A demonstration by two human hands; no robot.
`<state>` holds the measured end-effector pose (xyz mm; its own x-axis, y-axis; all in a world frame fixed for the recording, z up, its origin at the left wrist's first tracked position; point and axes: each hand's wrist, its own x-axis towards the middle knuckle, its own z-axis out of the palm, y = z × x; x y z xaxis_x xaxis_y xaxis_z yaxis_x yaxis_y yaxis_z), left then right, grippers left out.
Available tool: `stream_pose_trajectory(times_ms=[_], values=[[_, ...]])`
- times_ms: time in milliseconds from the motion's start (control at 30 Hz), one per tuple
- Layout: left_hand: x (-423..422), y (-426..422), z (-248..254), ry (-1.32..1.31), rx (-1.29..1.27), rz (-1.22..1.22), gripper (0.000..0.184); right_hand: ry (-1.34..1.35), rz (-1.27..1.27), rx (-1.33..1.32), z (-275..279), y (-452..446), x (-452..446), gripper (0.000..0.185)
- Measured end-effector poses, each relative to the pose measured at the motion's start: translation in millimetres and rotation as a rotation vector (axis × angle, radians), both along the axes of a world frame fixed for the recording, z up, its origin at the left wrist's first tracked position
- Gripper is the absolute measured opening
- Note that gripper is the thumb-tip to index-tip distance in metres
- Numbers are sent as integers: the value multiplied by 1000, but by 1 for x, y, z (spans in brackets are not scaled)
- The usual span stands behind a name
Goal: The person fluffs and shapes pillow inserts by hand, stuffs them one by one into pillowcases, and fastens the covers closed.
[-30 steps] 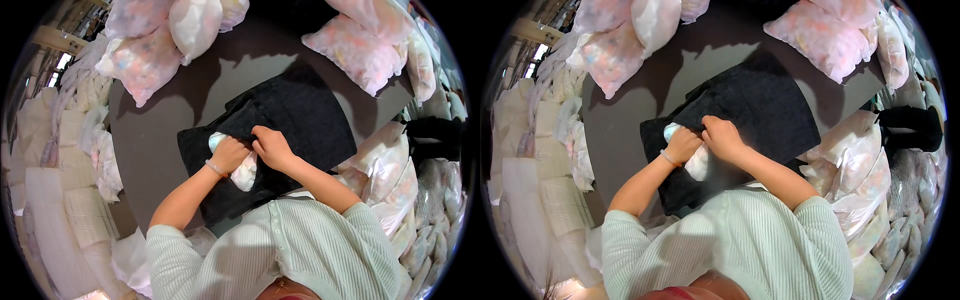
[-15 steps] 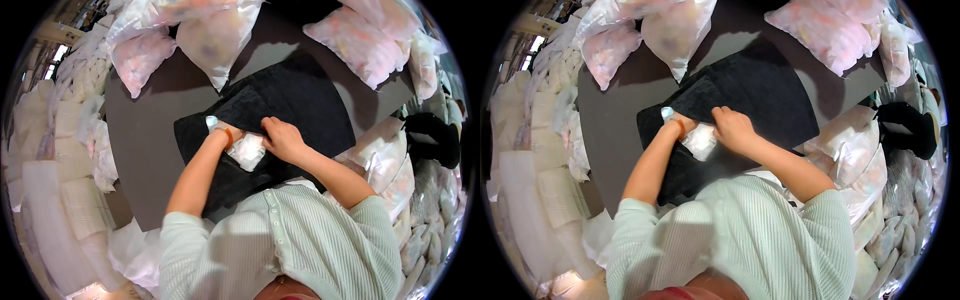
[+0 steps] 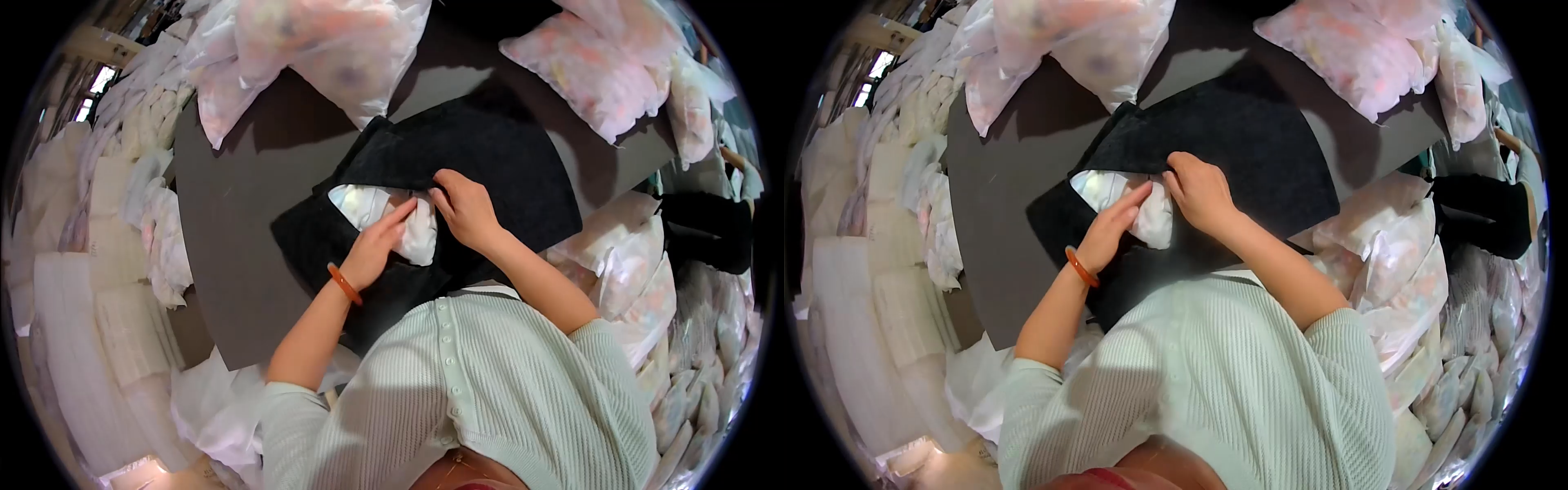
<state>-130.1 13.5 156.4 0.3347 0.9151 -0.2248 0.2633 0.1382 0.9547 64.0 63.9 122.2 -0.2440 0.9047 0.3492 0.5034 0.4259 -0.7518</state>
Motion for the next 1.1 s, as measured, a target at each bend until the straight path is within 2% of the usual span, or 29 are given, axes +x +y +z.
stream_pose_trajectory(times_ms=[67,133,167,200,233,333,433,467,533,633,700,833,1000,1100], values=[[9,13,-5,171,17,-74,42,70,47,54,9,5,-9,13],[19,33,-26,563,-24,-408,37,90,115,42,12,11,-19,14],[31,32,-40,906,312,-595,30,138,149,76,11,8,-29,15],[40,20,-53,819,225,-360,32,187,181,109,10,3,-38,16],[41,19,-52,817,226,-363,32,173,190,81,11,-2,-41,17],[42,18,-51,938,227,-464,32,157,173,57,3,0,-39,18],[51,23,-55,1050,242,-630,33,37,280,76,4,-1,-22,17],[45,33,-58,1044,251,-661,33,36,250,68,4,1,-18,17],[10,57,-63,614,-205,-667,35,-35,175,123,4,0,-18,15],[1,59,-70,697,131,-706,36,-18,219,219,-1,-1,-36,16],[12,57,-79,761,207,-693,37,36,249,258,-6,4,-44,16],[32,41,-94,781,298,-650,37,55,291,218,-25,-5,-44,15],[41,25,-107,702,366,-589,38,91,202,151,-30,-15,-32,13],[34,24,-101,487,296,-572,39,-117,19,-39,-24,-11,-16,13]])
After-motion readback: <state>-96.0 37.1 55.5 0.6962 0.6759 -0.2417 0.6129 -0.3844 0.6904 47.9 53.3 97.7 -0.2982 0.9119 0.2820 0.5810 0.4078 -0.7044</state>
